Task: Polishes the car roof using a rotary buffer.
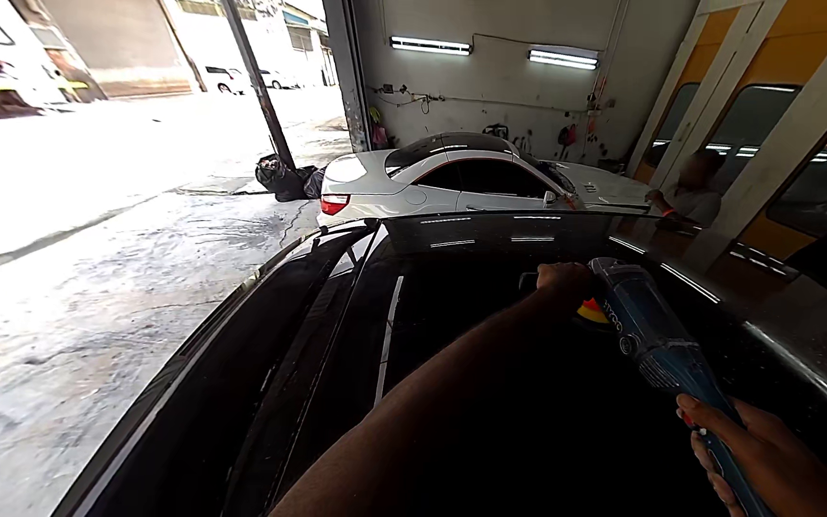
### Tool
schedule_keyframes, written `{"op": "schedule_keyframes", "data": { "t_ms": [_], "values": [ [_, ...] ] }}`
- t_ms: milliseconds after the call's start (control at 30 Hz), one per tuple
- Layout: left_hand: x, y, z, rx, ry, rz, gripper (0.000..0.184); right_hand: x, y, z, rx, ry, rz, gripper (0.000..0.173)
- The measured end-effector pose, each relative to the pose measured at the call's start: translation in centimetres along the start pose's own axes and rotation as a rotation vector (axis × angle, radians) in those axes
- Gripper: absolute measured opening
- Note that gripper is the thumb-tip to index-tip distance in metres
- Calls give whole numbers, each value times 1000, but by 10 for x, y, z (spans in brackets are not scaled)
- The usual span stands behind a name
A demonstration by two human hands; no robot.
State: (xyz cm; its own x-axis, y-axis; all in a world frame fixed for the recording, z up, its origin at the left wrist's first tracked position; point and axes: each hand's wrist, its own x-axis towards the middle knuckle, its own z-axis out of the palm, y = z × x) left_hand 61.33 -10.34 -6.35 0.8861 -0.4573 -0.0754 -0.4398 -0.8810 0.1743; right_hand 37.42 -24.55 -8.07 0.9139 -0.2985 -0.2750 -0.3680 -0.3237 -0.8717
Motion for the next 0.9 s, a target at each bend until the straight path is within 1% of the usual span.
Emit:
{"op": "schedule_keyframes", "data": {
  "t_ms": [167, 300, 533, 667, 900],
  "values": [
    [-5, -13, -1, -1, 3, -18, 28, 0, -7, 11, 0, -19, -7, 33],
    [-12, -34, -4, 11, -5, -60, 30, 3, -18, 27, -7, -46, -19, 33],
    [-24, -89, -5, 21, 23, -128, 25, 14, -39, 67, -4, -122, -48, 34],
    [-32, -127, -3, 28, 64, -169, 21, 20, -53, 92, -26, -168, -48, 33],
    [-57, -199, -4, 32, 97, -251, 18, 27, -82, 142, -95, -273, -62, 37]
  ]
}}
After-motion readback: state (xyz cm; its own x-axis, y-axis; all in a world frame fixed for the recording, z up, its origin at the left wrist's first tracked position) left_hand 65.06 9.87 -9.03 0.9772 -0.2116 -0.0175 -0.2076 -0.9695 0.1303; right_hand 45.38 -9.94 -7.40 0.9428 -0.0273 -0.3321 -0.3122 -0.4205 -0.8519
